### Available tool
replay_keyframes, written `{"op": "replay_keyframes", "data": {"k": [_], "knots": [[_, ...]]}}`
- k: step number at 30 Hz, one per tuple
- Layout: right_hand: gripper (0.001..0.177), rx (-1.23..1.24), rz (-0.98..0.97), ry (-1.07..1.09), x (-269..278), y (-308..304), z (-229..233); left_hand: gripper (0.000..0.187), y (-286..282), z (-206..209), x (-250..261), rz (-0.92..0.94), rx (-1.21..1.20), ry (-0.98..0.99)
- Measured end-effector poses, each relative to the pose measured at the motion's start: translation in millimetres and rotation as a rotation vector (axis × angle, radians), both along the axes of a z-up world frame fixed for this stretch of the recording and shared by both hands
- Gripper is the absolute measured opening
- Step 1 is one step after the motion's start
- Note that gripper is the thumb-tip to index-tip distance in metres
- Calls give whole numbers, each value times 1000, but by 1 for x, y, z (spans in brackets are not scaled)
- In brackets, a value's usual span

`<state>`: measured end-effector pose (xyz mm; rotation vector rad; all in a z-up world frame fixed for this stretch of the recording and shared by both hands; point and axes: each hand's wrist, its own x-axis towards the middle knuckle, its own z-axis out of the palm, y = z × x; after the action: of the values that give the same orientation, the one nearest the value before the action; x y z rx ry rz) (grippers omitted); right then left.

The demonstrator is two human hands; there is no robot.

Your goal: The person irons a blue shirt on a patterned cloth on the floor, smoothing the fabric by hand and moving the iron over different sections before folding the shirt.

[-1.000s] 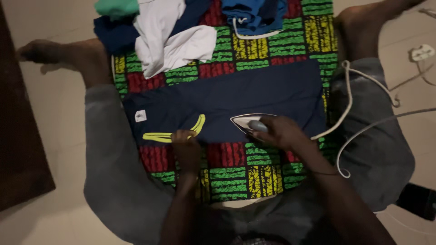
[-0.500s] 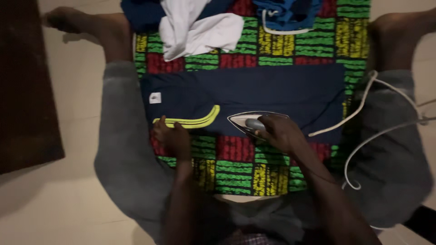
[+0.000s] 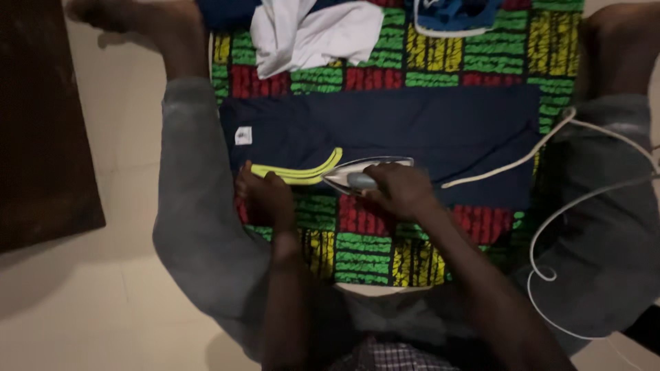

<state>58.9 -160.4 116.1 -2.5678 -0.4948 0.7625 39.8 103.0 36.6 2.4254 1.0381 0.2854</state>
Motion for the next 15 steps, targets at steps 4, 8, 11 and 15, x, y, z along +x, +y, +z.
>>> {"op": "replay_keyframes", "data": {"k": [4,8,11,15], "knots": [[43,-27,-97,103,-10,-15,7,47,3,7,0,-16,88,11],[46,107,-98,-20,-22,-50,0,43,5,18,2,30,71,-23],[45,-9,-71,-15,-28,-67,-8,33,-4,31,-5,-42,169,-164],[40,-60,-134,-11,-30,-60,-2,17,-18,39,0,54,-12,-121]]}}
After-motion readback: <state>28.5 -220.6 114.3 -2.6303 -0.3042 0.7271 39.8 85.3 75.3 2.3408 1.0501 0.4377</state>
